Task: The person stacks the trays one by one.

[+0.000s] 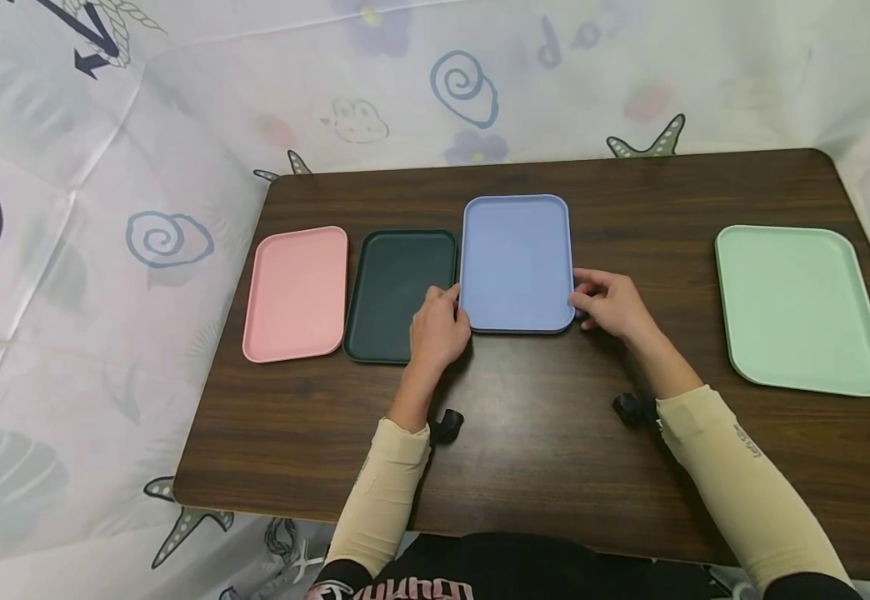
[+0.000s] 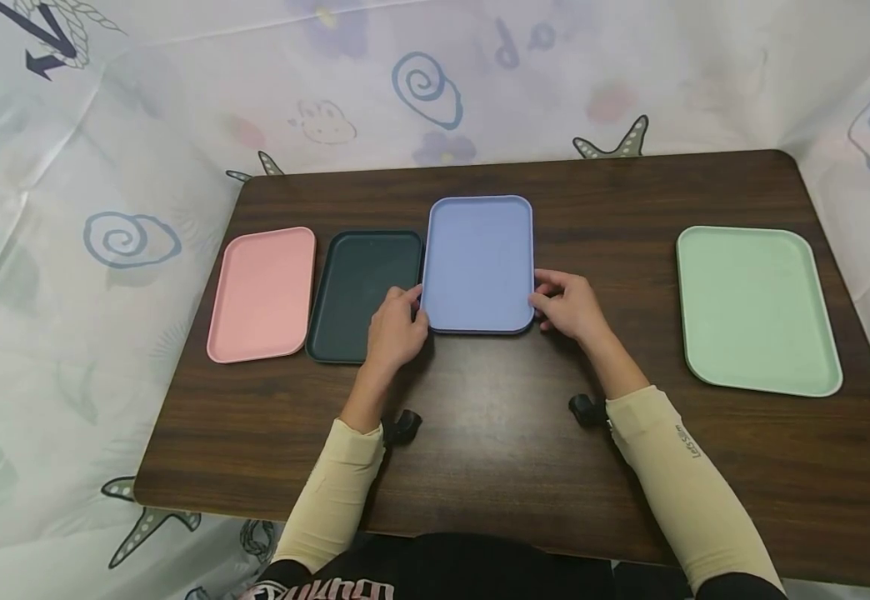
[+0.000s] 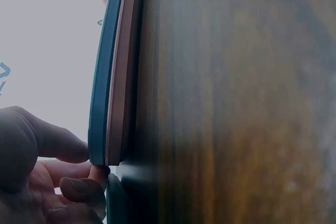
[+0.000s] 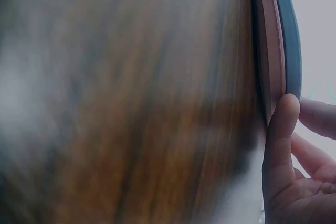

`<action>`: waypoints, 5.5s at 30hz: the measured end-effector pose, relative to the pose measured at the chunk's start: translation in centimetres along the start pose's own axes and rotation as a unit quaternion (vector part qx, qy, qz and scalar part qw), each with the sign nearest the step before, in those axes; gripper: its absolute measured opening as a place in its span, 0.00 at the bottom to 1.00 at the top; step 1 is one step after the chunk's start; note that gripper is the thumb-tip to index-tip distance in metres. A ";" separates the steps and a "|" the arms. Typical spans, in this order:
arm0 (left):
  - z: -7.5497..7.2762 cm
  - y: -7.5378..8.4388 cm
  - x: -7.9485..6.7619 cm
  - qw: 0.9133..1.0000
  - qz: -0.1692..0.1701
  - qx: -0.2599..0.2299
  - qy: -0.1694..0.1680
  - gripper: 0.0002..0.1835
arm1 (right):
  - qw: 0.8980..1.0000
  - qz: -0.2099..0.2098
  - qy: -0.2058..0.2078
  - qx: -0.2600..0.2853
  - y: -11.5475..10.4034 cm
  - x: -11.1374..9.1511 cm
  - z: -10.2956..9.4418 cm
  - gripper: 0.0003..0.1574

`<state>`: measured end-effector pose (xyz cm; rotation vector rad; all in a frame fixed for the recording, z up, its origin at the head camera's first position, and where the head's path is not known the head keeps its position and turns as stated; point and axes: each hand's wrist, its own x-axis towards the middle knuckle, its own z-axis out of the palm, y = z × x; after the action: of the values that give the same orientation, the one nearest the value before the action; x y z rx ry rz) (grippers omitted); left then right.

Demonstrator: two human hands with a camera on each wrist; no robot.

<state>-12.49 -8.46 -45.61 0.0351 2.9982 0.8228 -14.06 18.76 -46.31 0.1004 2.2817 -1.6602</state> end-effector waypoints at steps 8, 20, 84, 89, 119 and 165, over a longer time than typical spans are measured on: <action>0.1 0.1 -0.3 1.000 0.005 0.000 0.002 0.23 | 1.000 -0.002 0.018 -0.017 0.2 -0.3 0.4 0.30; -0.5 -0.1 -1.7 0.999 -0.005 -0.045 0.007 0.26 | 0.998 0.021 0.052 -0.032 -0.3 -1.5 0.8 0.31; -8.3 -12.6 -8.9 0.926 -0.239 -0.281 0.079 0.11 | 0.989 -0.095 -0.098 0.065 -5.5 -5.6 15.0 0.29; -9.0 -13.1 -9.5 0.895 -0.241 -0.374 0.022 0.16 | 0.982 -0.076 -0.130 0.111 -5.9 -5.2 14.7 0.31; -8.0 -4.9 -10.8 0.891 -0.050 -0.445 -0.080 0.15 | 0.988 -0.073 -0.077 0.108 -4.3 -9.4 5.4 0.32; -2.8 -3.2 -13.3 0.982 0.026 -0.148 -0.117 0.13 | 0.994 -0.054 -0.042 0.082 3.5 -15.9 4.0 0.31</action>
<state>0.68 -13.08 -44.53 0.1895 2.6393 1.1708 2.69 18.15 -45.92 -0.0568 2.1207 -1.8690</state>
